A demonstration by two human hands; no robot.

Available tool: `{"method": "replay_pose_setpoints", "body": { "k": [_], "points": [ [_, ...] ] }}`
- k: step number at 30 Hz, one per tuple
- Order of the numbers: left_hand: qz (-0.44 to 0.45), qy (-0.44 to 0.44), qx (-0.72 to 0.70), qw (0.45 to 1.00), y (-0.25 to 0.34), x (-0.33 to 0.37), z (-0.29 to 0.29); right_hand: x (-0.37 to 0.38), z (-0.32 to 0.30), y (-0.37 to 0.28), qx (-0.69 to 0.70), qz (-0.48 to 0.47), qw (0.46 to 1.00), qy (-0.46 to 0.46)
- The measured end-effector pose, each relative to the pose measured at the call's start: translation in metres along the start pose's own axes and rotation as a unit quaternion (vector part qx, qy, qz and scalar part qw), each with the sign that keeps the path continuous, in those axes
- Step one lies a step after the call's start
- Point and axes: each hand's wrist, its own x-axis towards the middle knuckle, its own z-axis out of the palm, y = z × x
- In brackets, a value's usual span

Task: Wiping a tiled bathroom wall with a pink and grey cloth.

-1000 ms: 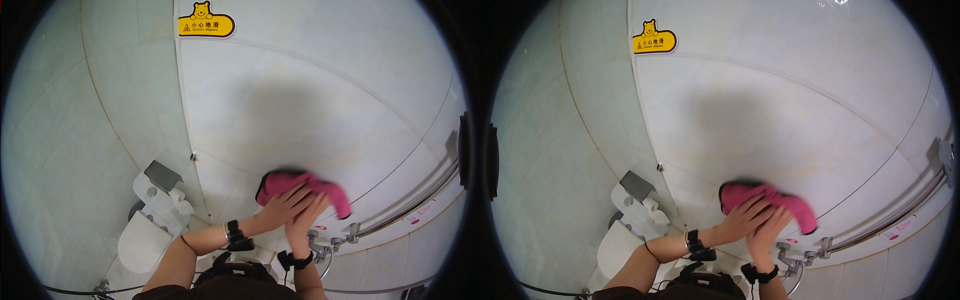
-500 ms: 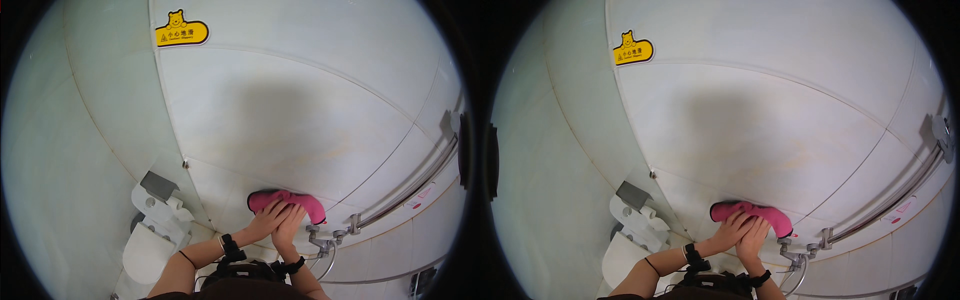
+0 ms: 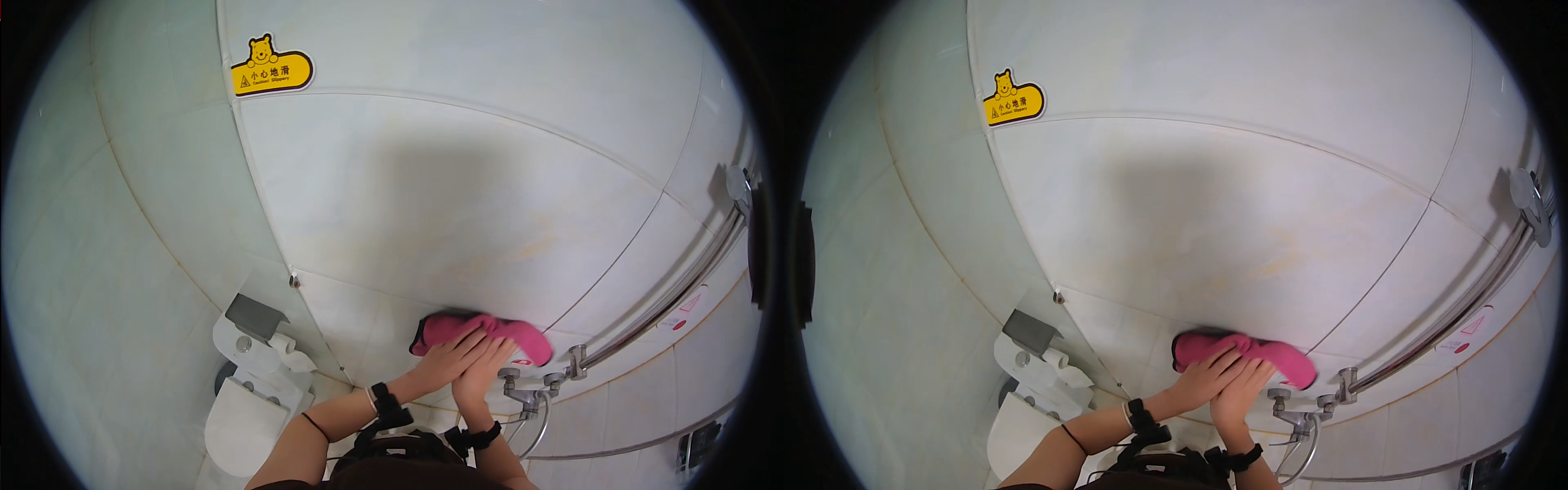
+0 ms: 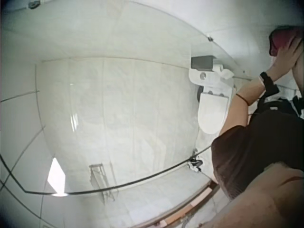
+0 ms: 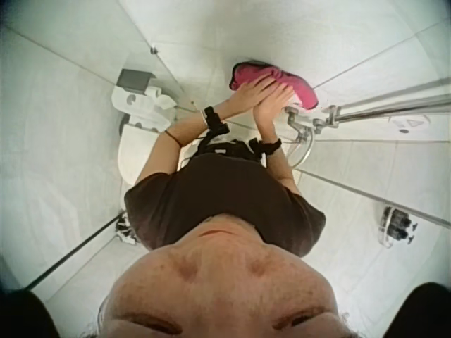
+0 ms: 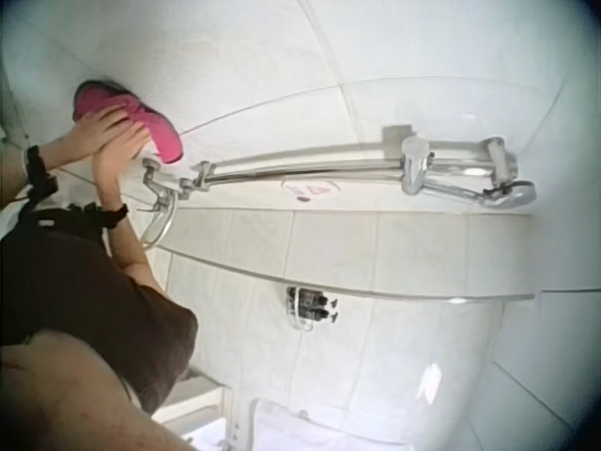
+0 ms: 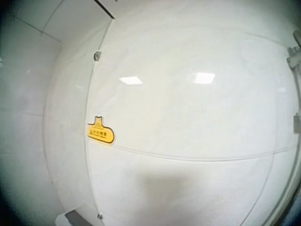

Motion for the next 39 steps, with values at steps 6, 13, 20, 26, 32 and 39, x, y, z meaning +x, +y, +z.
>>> {"method": "replay_pose_setpoints", "body": {
  "k": [6,13,20,26,32,39],
  "points": [
    [-0.006,0.0,-0.024,1.0,0.01,0.038,-0.028,0.032,-0.024,-0.011,0.053,0.012,0.998,-0.014],
    [0.088,0.023,0.162,0.983,0.034,0.117,-0.143,0.114,-0.052,-0.038,-0.028,-0.058,0.99,0.123],
    [-0.165,-0.457,0.236,0.842,0.107,0.116,-0.262,0.044,-0.006,-0.008,0.017,-0.016,1.0,-0.007],
    [-0.201,-0.459,0.087,0.861,0.1,0.096,-0.311,0.068,-0.019,-0.006,-0.067,-0.109,0.992,0.02],
    [-0.065,-0.729,-0.074,0.677,0.094,0.133,-0.33,0.073,-0.025,-0.028,-0.086,-0.13,0.988,0.002],
    [-0.096,-0.634,-0.104,0.76,0.094,0.119,-0.336,0.075,-0.025,-0.016,-0.043,-0.143,0.986,0.077]
  ]
}}
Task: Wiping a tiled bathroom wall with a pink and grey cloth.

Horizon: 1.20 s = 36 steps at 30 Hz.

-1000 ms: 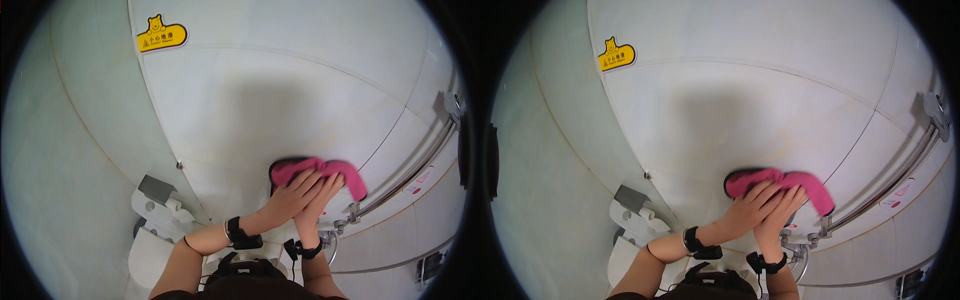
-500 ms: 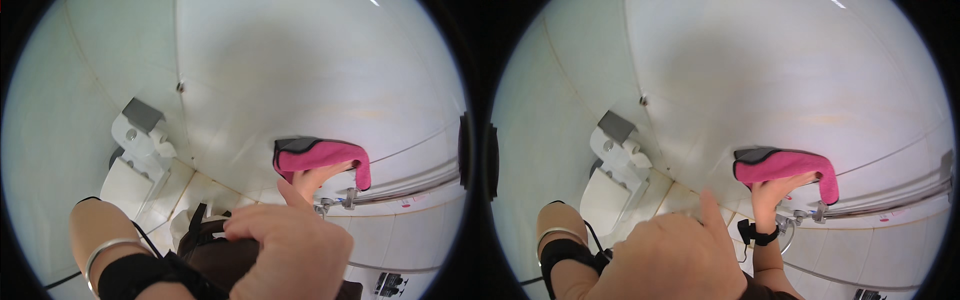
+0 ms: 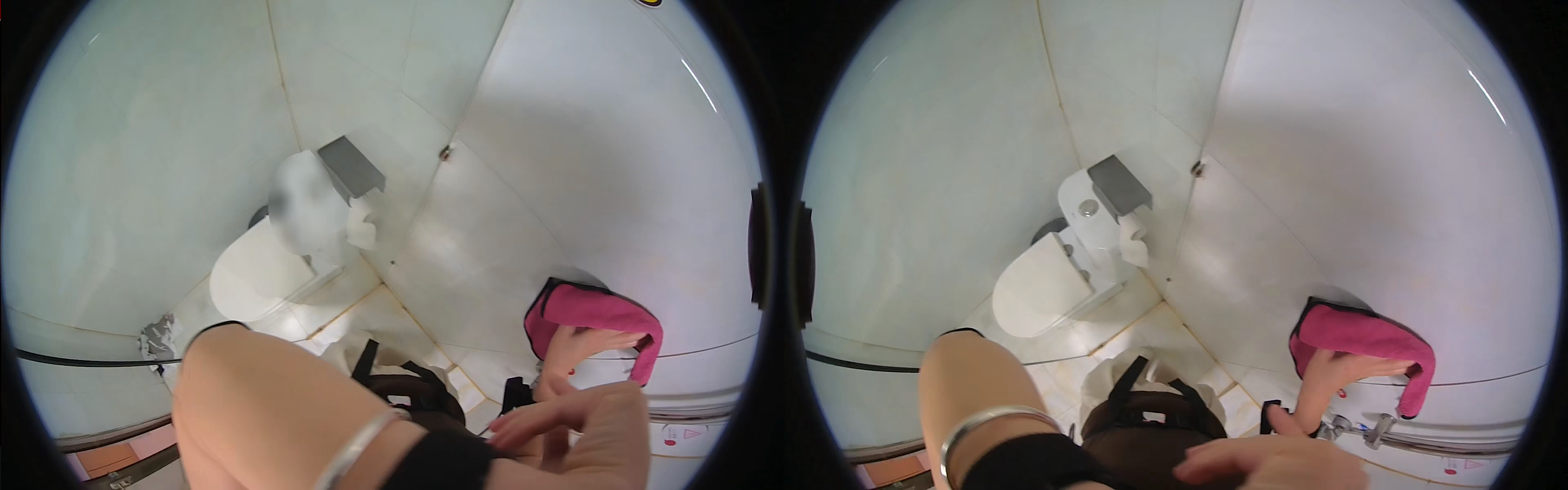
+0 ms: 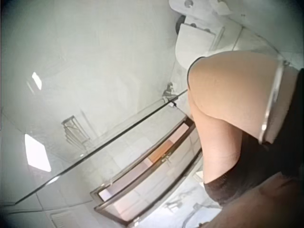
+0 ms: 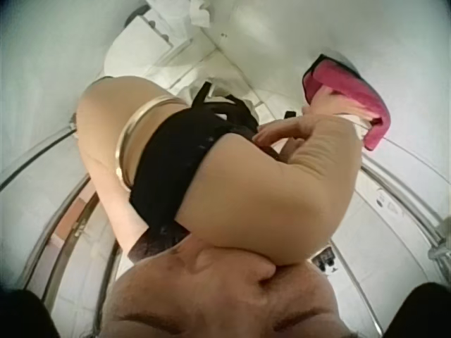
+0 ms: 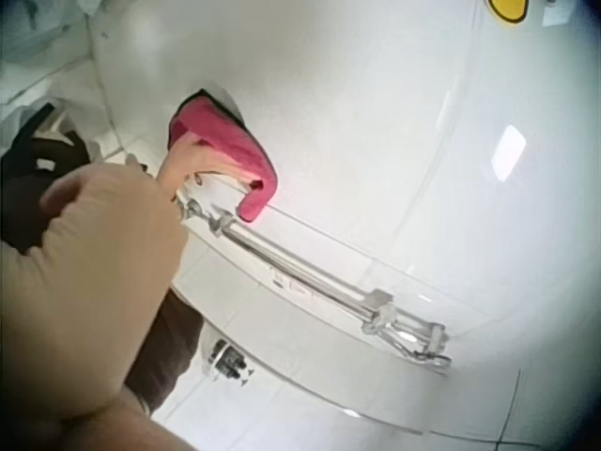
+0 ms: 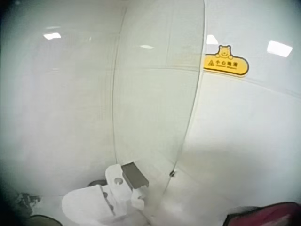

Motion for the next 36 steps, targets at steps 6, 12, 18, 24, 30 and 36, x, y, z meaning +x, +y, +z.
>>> {"method": "replay_pose_setpoints", "body": {
  "k": [6,12,18,24,30,36],
  "points": [
    [-0.154,0.255,-0.095,0.95,0.016,-0.028,0.049,-0.004,0.011,-0.009,-0.002,-0.043,0.999,-0.007],
    [-0.056,0.102,0.031,0.993,-0.003,-0.009,0.017,0.011,0.002,-0.003,-0.005,-0.039,0.999,0.022],
    [0.087,-0.048,0.084,0.992,0.0,-0.001,-0.013,0.008,0.003,-0.008,-0.012,-0.04,0.999,-0.011],
    [0.156,-0.11,-0.024,0.981,-0.005,0.017,-0.021,0.006,0.01,-0.015,0.033,-0.023,0.999,0.009],
    [0.272,-0.135,0.05,0.951,-0.002,0.032,-0.016,0.004,0.01,-0.02,0.019,-0.017,1.0,0.004],
    [0.06,0.024,0.003,0.998,-0.004,0.009,-0.001,0.008,0.006,-0.019,0.019,-0.007,1.0,-0.016]
  ]
}}
